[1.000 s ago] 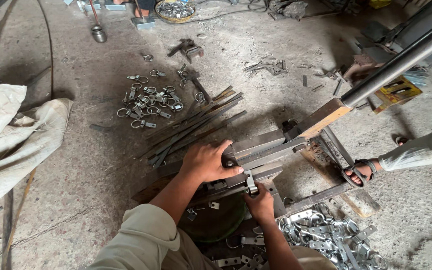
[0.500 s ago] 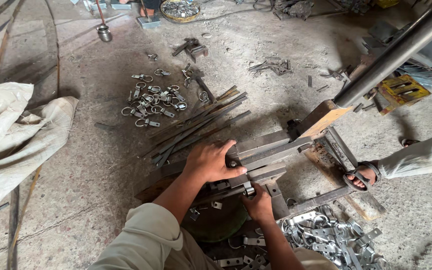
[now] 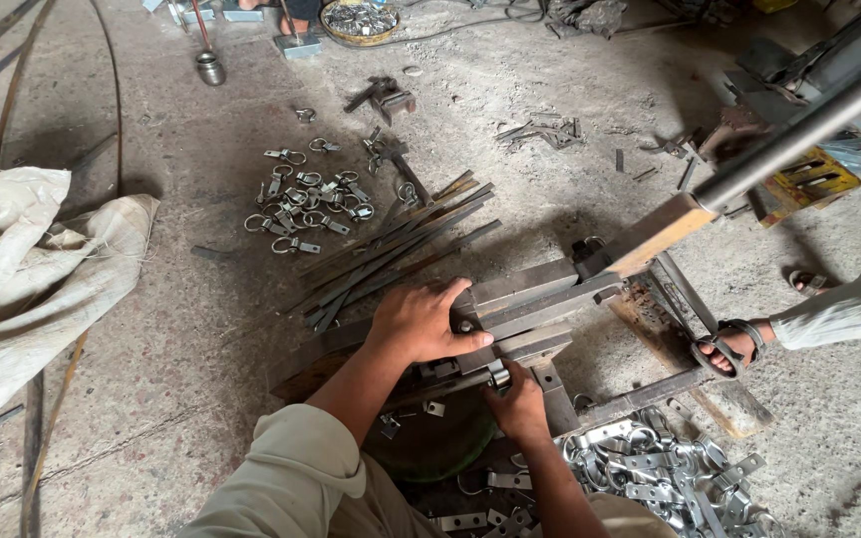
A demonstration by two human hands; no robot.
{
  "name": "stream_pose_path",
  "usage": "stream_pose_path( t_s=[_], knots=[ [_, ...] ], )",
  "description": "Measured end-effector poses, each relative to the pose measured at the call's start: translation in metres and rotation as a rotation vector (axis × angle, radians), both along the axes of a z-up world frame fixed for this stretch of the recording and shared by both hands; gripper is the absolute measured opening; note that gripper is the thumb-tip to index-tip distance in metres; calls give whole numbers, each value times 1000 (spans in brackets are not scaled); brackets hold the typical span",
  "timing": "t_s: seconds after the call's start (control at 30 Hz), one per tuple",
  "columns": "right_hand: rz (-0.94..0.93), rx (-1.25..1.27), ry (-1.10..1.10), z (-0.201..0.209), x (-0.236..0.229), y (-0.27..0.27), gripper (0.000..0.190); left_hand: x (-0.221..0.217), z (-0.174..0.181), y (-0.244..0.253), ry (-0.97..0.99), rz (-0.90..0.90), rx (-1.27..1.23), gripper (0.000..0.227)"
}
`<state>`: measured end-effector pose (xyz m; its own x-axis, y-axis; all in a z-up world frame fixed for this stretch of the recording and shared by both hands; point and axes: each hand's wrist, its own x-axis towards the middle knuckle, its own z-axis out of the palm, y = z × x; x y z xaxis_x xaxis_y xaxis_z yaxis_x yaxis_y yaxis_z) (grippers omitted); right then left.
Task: The person sits on the floor and operates a manual lever press to shape metal components. They pick up flat metal pieces, place them into the press die, and pull a long lever to activate the press. The finished metal parts are dropped into a pile on the floor.
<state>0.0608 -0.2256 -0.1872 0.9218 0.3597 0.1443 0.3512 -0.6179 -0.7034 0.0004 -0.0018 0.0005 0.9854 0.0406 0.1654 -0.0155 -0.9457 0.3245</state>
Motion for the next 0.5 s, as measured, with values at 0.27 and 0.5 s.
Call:
stream_pose_path(
  t_s=[0.27,0.5],
  knots=[
    [-89,95,135,-5,-8,3,63,3,-7,2,34,1,-35,98],
    [-92,22,113,4,-11,5,62,0,7,1,120,28,-28,100]
  ],
)
